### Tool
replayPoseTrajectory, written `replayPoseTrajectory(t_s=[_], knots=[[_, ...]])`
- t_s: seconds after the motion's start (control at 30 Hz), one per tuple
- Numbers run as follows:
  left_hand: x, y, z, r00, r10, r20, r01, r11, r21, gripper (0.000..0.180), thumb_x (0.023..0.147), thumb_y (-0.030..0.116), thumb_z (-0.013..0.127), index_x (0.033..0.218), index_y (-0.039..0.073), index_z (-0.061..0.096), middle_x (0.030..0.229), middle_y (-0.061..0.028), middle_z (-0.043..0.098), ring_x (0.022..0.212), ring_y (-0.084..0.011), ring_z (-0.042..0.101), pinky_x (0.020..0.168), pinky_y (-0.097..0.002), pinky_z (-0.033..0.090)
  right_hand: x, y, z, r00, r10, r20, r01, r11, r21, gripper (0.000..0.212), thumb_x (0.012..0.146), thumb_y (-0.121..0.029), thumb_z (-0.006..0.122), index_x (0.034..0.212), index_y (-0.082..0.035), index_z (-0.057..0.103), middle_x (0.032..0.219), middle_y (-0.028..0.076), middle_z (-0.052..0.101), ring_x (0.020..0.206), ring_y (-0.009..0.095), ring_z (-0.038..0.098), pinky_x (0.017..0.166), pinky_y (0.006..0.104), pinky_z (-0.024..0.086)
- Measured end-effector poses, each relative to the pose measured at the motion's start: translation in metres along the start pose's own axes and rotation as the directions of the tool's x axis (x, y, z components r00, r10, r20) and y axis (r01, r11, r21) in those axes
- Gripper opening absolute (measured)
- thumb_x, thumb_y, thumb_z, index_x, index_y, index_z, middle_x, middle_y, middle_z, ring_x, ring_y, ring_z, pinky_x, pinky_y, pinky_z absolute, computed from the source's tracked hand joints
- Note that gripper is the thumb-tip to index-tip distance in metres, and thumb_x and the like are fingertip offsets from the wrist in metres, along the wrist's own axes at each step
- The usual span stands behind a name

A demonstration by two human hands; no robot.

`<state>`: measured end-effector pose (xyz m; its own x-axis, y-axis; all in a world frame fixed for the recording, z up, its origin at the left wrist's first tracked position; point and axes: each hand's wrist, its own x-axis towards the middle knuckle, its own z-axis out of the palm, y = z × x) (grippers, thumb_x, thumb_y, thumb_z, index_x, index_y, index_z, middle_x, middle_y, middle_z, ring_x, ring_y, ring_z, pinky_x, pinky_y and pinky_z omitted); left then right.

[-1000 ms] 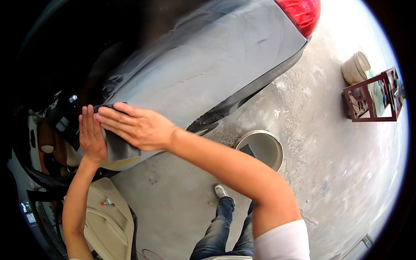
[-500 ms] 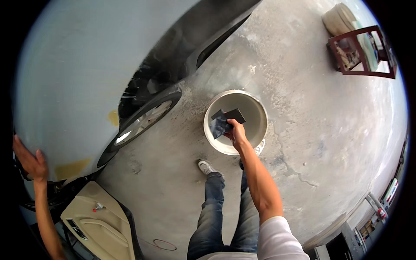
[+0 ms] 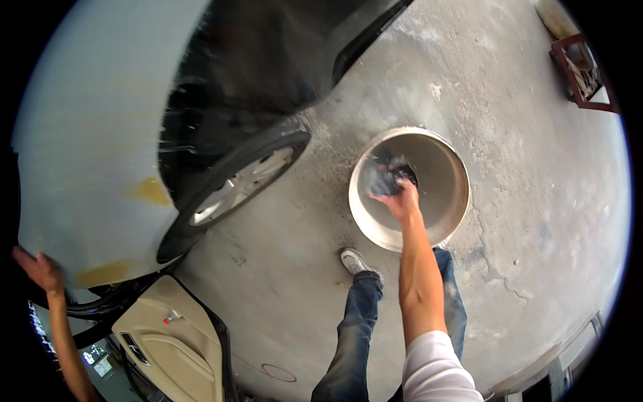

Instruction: The person sands the rear bumper of a car using a sanding block. They repeatedly dip the sanding block into a bucket of water and rub it against the car's surface to smooth the area.

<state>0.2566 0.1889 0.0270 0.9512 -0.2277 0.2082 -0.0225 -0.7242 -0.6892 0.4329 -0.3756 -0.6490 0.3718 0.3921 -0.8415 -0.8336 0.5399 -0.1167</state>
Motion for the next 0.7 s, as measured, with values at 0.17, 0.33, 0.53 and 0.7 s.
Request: replayPoseTrajectory(t_s=[0.17,0.33,0.53,0.7], knots=[[0.062,0.084,0.0,0.995,0.021,-0.093,-0.038,0.982,-0.183,0.079,0.106,0.049,0.044,0.166,0.002,0.021,0.172,-0.0234,0.02,0.159,-0.0425,0.021,0.128,-0.0545,0.017,-0.091,-0.023,0.038,0.963,0.07,0.26,-0.035,0.99,-0.137,0.027,0.09,-0.017,0.046,0.111,-0.008,0.061,0.13,0.017,0.069,0.118,0.039,0.066,0.077,0.0519,0.057],[0.059,0.077,-0.002,1.0,0.02,-0.015,-0.022,0.992,-0.126,0.084,0.098,0.035,0.053,0.164,-0.006,0.019,0.169,-0.031,0.022,0.158,-0.0475,0.019,0.129,-0.0574,0.016,-0.243,-0.003,0.271,0.952,0.062,0.299,-0.015,0.988,-0.157,0.036,0.096,-0.024,0.044,0.121,-0.004,0.061,0.13,0.015,0.07,0.111,0.034,0.071,0.08,0.0561,0.063],[0.154,0.113,-0.013,0.968,0.219,0.121,-0.186,0.954,-0.235,0.088,0.09,0.037,0.07,0.16,-0.003,0.034,0.17,-0.0255,0.025,0.16,-0.0403,0.02,0.13,-0.0511,0.017,-0.386,-0.04,0.49,0.806,-0.199,0.557,0.098,0.974,0.205,0.027,0.103,-0.024,0.053,0.11,0.001,0.063,0.109,0.012,0.068,0.098,0.026,0.069,0.094,0.0533,0.057],[0.321,0.158,-0.022,0.946,0.315,-0.073,-0.322,0.906,-0.273,0.086,0.094,0.037,0.068,0.159,-0.005,0.032,0.17,-0.0255,0.024,0.159,-0.0396,0.021,0.129,-0.0488,0.02,-0.387,-0.093,0.459,0.815,-0.288,0.503,0.159,0.945,0.284,0.029,0.106,-0.025,0.049,0.115,-0.001,0.063,0.112,0.012,0.071,0.107,0.025,0.069,0.099,0.0548,0.056]])
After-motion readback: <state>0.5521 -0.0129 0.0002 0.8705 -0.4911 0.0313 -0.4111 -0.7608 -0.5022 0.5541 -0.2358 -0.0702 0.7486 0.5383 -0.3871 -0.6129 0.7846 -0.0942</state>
